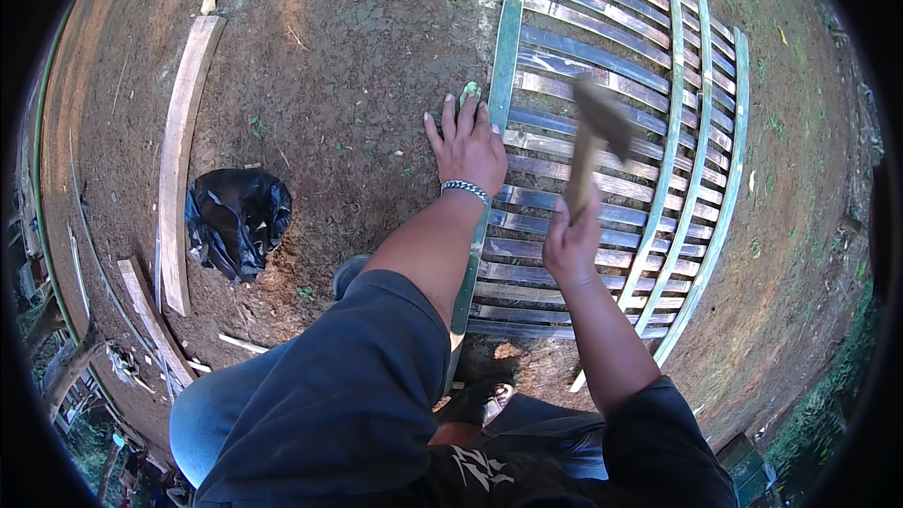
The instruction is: The person hammers nails into a wooden slat structure using a hammer. They repeatedly pick up nails from a black plastic bag and secure the slats to the frame.
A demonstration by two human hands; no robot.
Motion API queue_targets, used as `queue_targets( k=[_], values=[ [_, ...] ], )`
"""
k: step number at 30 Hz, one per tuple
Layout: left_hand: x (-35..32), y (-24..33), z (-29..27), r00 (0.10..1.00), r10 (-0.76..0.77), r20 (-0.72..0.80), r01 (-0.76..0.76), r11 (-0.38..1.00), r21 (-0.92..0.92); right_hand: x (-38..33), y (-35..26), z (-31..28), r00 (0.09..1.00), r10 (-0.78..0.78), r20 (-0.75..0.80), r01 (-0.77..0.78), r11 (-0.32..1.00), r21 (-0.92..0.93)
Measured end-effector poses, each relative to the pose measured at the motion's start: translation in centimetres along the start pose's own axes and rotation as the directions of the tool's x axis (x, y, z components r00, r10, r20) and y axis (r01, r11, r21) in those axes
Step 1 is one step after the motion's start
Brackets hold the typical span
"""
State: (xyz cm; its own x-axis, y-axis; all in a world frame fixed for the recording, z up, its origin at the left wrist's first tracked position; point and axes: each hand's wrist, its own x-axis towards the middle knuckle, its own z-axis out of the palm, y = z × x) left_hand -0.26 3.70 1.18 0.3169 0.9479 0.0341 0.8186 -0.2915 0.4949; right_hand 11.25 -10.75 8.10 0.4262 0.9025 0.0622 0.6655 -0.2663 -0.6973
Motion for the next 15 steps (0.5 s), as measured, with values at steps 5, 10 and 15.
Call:
queue_targets(
  k=[5,10,15],
  values=[
    [-0.1,-0.6,-0.2,1.0,-0.005,-0.016,0.006,1.0,0.022,1.4,-1.4,-0.4,0.927,0.22,0.305,-0.177,0.971,-0.163],
    [0.3,0.0,-0.2,1.0,-0.005,0.013,0.005,1.0,0.017,1.0,-1.0,0.0,0.999,-0.014,-0.034,0.015,0.999,0.044],
    [0.5,-0.5,-0.1,0.999,0.005,-0.031,-0.004,1.0,0.028,2.0,-0.8,-0.9,0.867,0.348,0.356,-0.276,0.931,-0.239]
  ],
)
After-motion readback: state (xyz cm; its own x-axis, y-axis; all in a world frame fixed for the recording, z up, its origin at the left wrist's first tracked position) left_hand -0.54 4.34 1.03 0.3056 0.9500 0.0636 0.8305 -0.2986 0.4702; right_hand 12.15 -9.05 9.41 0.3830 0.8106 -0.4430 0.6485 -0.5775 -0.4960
